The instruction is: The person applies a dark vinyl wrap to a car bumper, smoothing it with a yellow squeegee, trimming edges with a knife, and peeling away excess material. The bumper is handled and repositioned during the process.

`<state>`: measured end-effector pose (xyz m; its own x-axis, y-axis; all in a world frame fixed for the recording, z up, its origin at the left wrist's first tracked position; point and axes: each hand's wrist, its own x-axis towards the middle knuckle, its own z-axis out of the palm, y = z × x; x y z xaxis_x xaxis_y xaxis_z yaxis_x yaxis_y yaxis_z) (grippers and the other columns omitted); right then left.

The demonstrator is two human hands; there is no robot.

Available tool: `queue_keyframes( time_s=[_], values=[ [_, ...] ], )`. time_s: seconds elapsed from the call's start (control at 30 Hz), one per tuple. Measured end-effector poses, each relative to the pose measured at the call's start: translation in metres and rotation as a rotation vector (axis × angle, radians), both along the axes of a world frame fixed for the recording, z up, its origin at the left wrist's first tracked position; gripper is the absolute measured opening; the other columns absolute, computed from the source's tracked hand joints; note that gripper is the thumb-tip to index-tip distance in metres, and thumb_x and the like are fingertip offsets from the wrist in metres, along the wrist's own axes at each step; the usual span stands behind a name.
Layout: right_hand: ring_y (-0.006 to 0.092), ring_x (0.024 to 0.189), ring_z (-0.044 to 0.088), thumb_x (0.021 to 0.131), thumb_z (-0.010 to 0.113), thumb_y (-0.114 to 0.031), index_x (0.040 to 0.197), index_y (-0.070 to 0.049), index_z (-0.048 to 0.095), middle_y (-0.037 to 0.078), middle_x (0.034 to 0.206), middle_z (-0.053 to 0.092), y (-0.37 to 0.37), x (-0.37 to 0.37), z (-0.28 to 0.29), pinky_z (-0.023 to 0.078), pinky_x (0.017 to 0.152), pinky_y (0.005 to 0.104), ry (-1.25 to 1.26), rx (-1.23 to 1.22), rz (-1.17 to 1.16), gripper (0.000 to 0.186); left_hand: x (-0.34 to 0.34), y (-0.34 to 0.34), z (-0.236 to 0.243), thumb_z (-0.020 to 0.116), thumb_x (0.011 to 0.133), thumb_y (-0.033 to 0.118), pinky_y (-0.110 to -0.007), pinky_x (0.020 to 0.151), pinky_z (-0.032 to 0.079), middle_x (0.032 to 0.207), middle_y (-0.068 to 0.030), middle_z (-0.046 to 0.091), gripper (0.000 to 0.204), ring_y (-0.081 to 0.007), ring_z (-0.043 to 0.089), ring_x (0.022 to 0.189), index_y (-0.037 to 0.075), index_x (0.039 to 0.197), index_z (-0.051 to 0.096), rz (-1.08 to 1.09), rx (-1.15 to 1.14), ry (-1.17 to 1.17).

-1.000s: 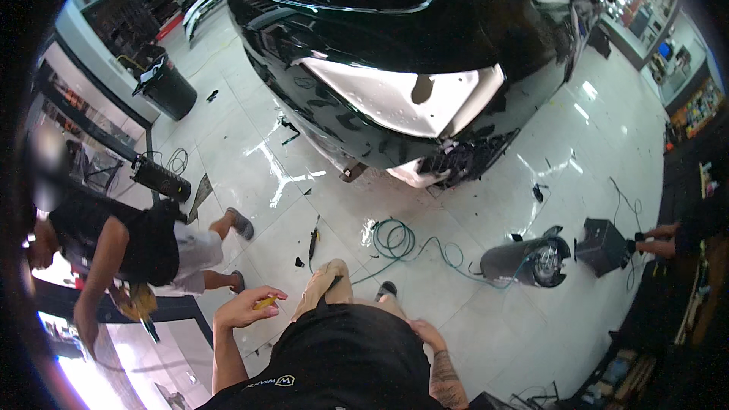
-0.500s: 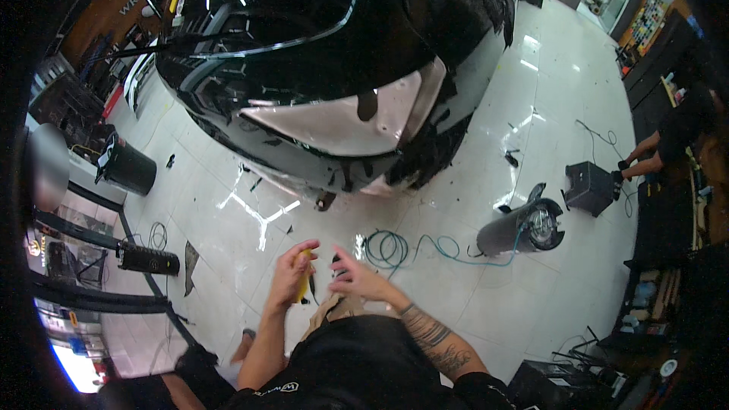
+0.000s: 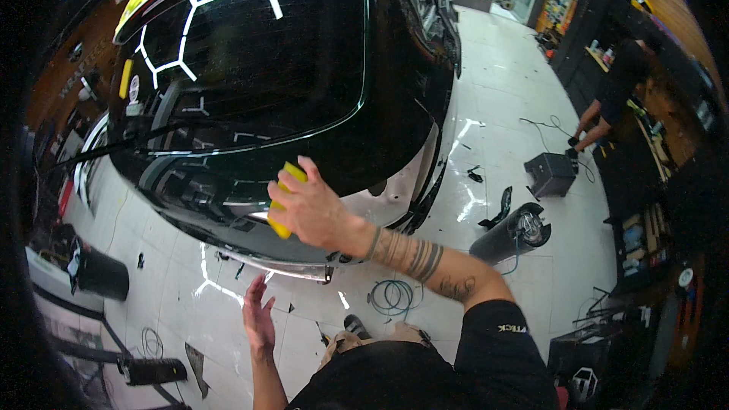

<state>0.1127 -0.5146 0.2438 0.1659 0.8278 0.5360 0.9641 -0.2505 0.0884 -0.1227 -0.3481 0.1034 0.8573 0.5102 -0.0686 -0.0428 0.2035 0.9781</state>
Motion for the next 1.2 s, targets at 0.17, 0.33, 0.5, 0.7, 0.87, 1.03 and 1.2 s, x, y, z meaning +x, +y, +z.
queue_keyframes(
  time_s=[0.17, 0.33, 0.5, 0.7, 0.87, 1.03, 1.2],
  values=[
    [0.0245, 0.121, 0.048, 0.079, 0.070, -0.018, 0.093, -0.026, 0.072, 0.001, 0.115, 0.062, -0.114, 0.081, -0.027, 0.033, 0.104, 0.0471, -0.040, -0.005, -0.120, 0.016, -0.052, 0.071, -0.030, 0.052, 0.091, 0.061, -0.043, 0.099, 0.036, 0.138, -0.0103, 0.052, 0.070, -0.0249, 0.041, 0.129, 0.003, 0.131, 0.054, 0.088, 0.085, 0.164],
    [0.0250, 0.092, 0.057, 0.072, 0.064, -0.007, 0.081, -0.019, 0.075, 0.003, 0.089, 0.064, -0.316, 0.076, -0.067, 0.042, 0.082, 0.0439, 0.083, -0.515, -0.767, 0.019, -0.094, 0.114, -0.065, 0.054, 0.095, 0.052, -0.036, 0.087, 0.042, 0.120, -0.0074, 0.061, 0.054, -0.0188, 0.052, 0.114, 0.005, 0.120, 0.061, 0.180, 0.011, 0.239],
    [0.0367, 0.084, 0.059, 0.077, 0.051, 0.007, 0.118, -0.006, 0.062, 0.014, 0.090, 0.062, -0.210, 0.041, -0.034, 0.045, 0.075, 0.0474, 0.208, 0.223, -0.771, 0.044, -0.040, 0.126, -0.033, 0.054, 0.100, 0.032, -0.028, 0.077, 0.048, 0.109, -0.0076, 0.066, 0.035, -0.0167, 0.060, 0.100, 0.002, 0.116, 0.061, 0.082, 0.009, 0.202],
    [0.0342, 0.101, 0.059, 0.084, 0.054, -0.005, 0.126, -0.016, 0.063, 0.015, 0.111, 0.058, -0.074, 0.018, -0.040, 0.047, 0.084, 0.0459, 0.018, 0.265, -0.487, 0.044, -0.003, 0.124, -0.005, 0.055, 0.099, 0.025, -0.030, 0.077, 0.051, 0.099, -0.0090, 0.069, 0.029, -0.0172, 0.065, 0.092, 0.000, 0.111, 0.064, 0.009, 0.208, 0.224],
    [0.0367, 0.100, 0.057, 0.084, 0.052, -0.002, 0.121, -0.007, 0.064, 0.019, 0.107, 0.059, -0.106, 0.118, -0.033, 0.046, 0.084, 0.0435, 0.168, 0.521, -0.733, 0.039, -0.043, 0.111, -0.032, 0.059, 0.097, 0.032, -0.035, 0.083, 0.052, 0.114, -0.0154, 0.065, 0.045, -0.0229, 0.063, 0.102, -0.004, 0.125, 0.058, 0.055, 0.170, 0.340],
    [0.0366, 0.100, 0.063, 0.083, 0.057, 0.002, 0.123, 0.000, 0.055, 0.022, 0.107, 0.064, -0.182, 0.180, -0.032, 0.049, 0.089, 0.0393, 0.439, 0.668, -0.723, 0.040, -0.062, 0.066, -0.045, 0.060, 0.097, 0.031, -0.035, 0.080, 0.053, 0.113, -0.0156, 0.066, 0.045, -0.0233, 0.064, 0.099, -0.004, 0.124, 0.058, 0.184, 0.166, 0.393],
    [0.0351, 0.112, 0.061, 0.080, 0.057, -0.001, 0.129, -0.003, 0.051, 0.021, 0.119, 0.062, -0.210, 0.137, -0.077, 0.046, 0.098, 0.0403, 0.791, 0.699, -0.617, 0.050, -0.025, 0.013, -0.050, 0.060, 0.097, 0.029, -0.033, 0.079, 0.052, 0.113, -0.0163, 0.066, 0.042, -0.0226, 0.065, 0.096, -0.004, 0.123, 0.059, 0.204, 0.075, 0.383]
  ],
)
